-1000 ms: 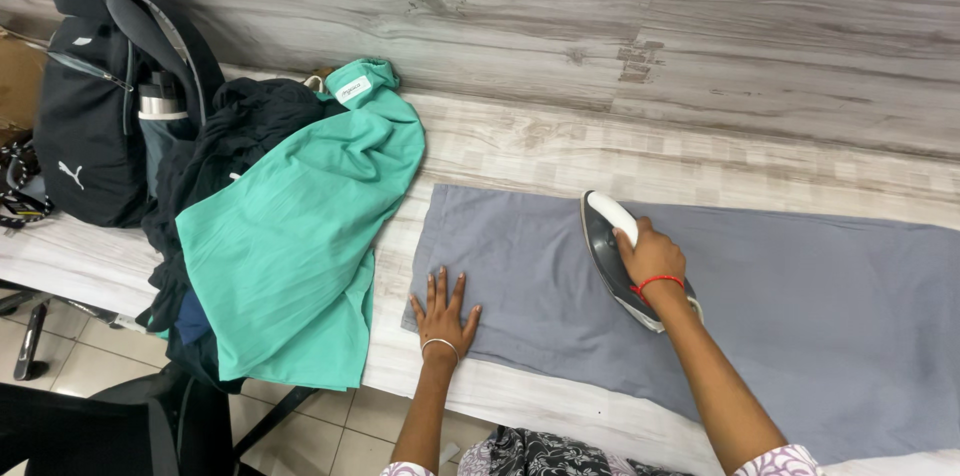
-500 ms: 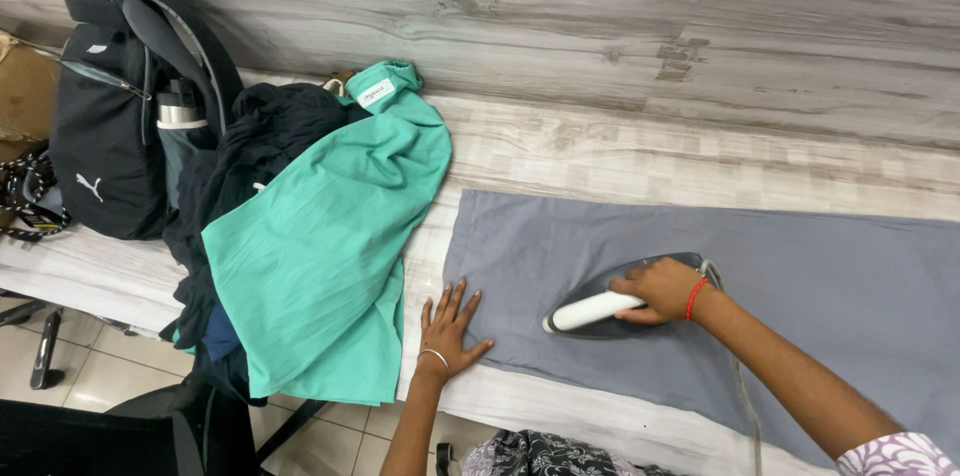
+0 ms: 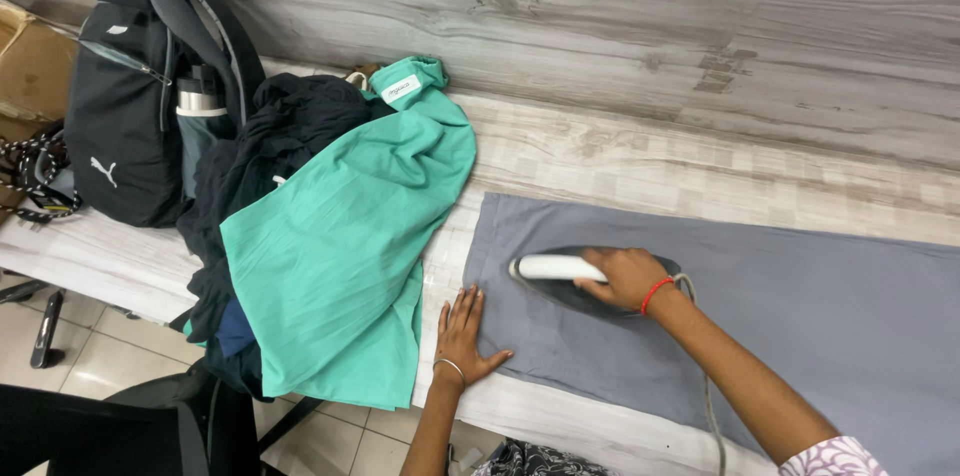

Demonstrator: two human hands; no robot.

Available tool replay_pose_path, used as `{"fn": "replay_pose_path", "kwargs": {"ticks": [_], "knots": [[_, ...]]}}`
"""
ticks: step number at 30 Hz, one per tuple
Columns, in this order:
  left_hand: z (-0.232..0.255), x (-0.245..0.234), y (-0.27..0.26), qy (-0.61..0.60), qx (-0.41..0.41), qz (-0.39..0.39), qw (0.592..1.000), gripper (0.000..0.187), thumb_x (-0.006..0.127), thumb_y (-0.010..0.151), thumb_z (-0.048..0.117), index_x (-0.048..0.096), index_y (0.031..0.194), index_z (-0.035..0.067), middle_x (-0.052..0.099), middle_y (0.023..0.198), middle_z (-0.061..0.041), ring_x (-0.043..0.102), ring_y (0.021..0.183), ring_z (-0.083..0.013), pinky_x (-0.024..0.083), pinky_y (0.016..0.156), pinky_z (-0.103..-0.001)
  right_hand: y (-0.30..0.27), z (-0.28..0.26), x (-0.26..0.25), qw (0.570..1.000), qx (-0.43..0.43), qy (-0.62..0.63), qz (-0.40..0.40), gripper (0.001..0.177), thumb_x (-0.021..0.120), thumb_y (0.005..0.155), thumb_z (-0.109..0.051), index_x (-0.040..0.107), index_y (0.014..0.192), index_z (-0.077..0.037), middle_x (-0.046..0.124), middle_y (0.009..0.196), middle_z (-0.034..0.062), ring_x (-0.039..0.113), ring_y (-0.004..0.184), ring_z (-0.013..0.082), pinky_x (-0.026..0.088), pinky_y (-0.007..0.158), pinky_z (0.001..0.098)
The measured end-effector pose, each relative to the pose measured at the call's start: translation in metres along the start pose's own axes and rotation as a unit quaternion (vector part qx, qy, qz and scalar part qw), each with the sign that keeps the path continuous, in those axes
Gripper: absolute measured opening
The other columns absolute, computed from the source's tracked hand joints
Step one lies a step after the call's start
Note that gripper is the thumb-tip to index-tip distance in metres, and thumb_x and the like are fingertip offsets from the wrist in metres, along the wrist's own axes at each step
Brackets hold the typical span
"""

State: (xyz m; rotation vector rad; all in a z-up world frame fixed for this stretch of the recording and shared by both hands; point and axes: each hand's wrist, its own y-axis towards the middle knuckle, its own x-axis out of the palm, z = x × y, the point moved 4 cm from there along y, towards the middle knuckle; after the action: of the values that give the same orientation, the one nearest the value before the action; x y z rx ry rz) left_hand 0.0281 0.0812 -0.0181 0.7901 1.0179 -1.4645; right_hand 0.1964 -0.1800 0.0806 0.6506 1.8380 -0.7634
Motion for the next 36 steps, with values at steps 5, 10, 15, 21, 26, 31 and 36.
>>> {"fn": "replay_pose_path", "kwargs": {"ticks": [5, 10, 15, 21, 26, 31, 36], "knots": [[-0.005, -0.001, -0.003, -0.060, 0.035, 0.091, 0.993, 0.117, 0.083, 0.071, 0.054, 0.023, 0.158, 0.004, 0.027, 0.164, -0.014, 0.020, 0.154, -0.0296, 0.011, 0.126, -0.047, 0.015, -0.024, 0.004, 0.986, -0.147, -0.044, -0.067, 0.043, 0.062, 0.089, -0.055, 0.065, 0.105, -0.015, 0.073, 0.086, 0.0108, 0.071, 0.072, 0.0365, 0.056, 0.064, 0.0492], [-0.007, 0.001, -0.003, -0.070, 0.020, 0.090, 0.993, 0.100, 0.082, 0.074, 0.044, 0.035, 0.155, 0.007, 0.031, 0.164, -0.012, 0.023, 0.154, -0.0294, 0.008, 0.125, -0.052, 0.046, -0.043, -0.004, 0.997, 0.005, 0.033, 0.070, 0.040, 0.062, 0.091, -0.049, 0.066, 0.106, -0.013, 0.074, 0.087, 0.0145, 0.072, 0.075, 0.0368, 0.057, 0.067, 0.0503], [-0.006, -0.002, -0.004, -0.081, 0.009, 0.100, 0.992, 0.089, 0.081, 0.073, 0.042, 0.047, 0.149, 0.012, 0.041, 0.159, -0.007, 0.029, 0.153, -0.0263, 0.003, 0.125, -0.060, 0.074, -0.056, -0.002, 0.979, 0.157, 0.068, 0.113, 0.045, 0.063, 0.095, -0.049, 0.063, 0.108, -0.006, 0.074, 0.085, 0.0186, 0.072, 0.077, 0.0403, 0.057, 0.068, 0.0521], [-0.014, -0.004, 0.002, -0.132, 0.024, 0.185, 0.973, 0.082, 0.066, 0.089, 0.032, 0.033, 0.160, 0.005, 0.039, 0.163, -0.012, 0.033, 0.153, -0.0319, 0.011, 0.127, -0.055, 0.072, -0.053, 0.001, 0.997, -0.004, 0.041, 0.067, 0.045, 0.064, 0.091, -0.053, 0.064, 0.107, -0.010, 0.074, 0.080, 0.0175, 0.072, 0.075, 0.0389, 0.056, 0.068, 0.0510], [-0.021, -0.009, 0.038, -0.246, 0.047, 0.136, 0.958, 0.084, 0.053, 0.098, 0.025, 0.005, 0.164, 0.004, 0.028, 0.168, -0.020, 0.029, 0.154, -0.0353, 0.010, 0.125, -0.057, 0.065, -0.060, 0.005, 0.999, -0.053, 0.005, 0.000, 0.043, 0.063, 0.090, -0.053, 0.065, 0.107, -0.014, 0.074, 0.079, 0.0147, 0.072, 0.073, 0.0371, 0.056, 0.066, 0.0501], [-0.029, -0.006, 0.045, -0.366, 0.017, 0.110, 0.924, 0.085, 0.043, 0.094, 0.015, -0.005, 0.164, 0.008, 0.022, 0.168, -0.022, 0.030, 0.154, -0.0330, 0.016, 0.126, -0.051, 0.051, -0.077, 0.011, 0.993, 0.061, 0.067, 0.079, 0.042, 0.063, 0.093, -0.047, 0.063, 0.111, -0.009, 0.074, 0.081, 0.0199, 0.072, 0.072, 0.0405, 0.057, 0.066, 0.0514], [-0.034, 0.001, 0.050, -0.297, 0.011, 0.073, 0.952, 0.087, 0.043, 0.090, 0.007, 0.001, 0.166, 0.009, 0.024, 0.169, -0.021, 0.024, 0.158, -0.0320, 0.006, 0.128, -0.049, 0.024, -0.099, 0.028, 0.978, 0.154, 0.108, 0.088, 0.044, 0.062, 0.097, -0.044, 0.059, 0.112, -0.003, 0.073, 0.084, 0.0239, 0.071, 0.077, 0.0453, 0.057, 0.068, 0.0551]]}}
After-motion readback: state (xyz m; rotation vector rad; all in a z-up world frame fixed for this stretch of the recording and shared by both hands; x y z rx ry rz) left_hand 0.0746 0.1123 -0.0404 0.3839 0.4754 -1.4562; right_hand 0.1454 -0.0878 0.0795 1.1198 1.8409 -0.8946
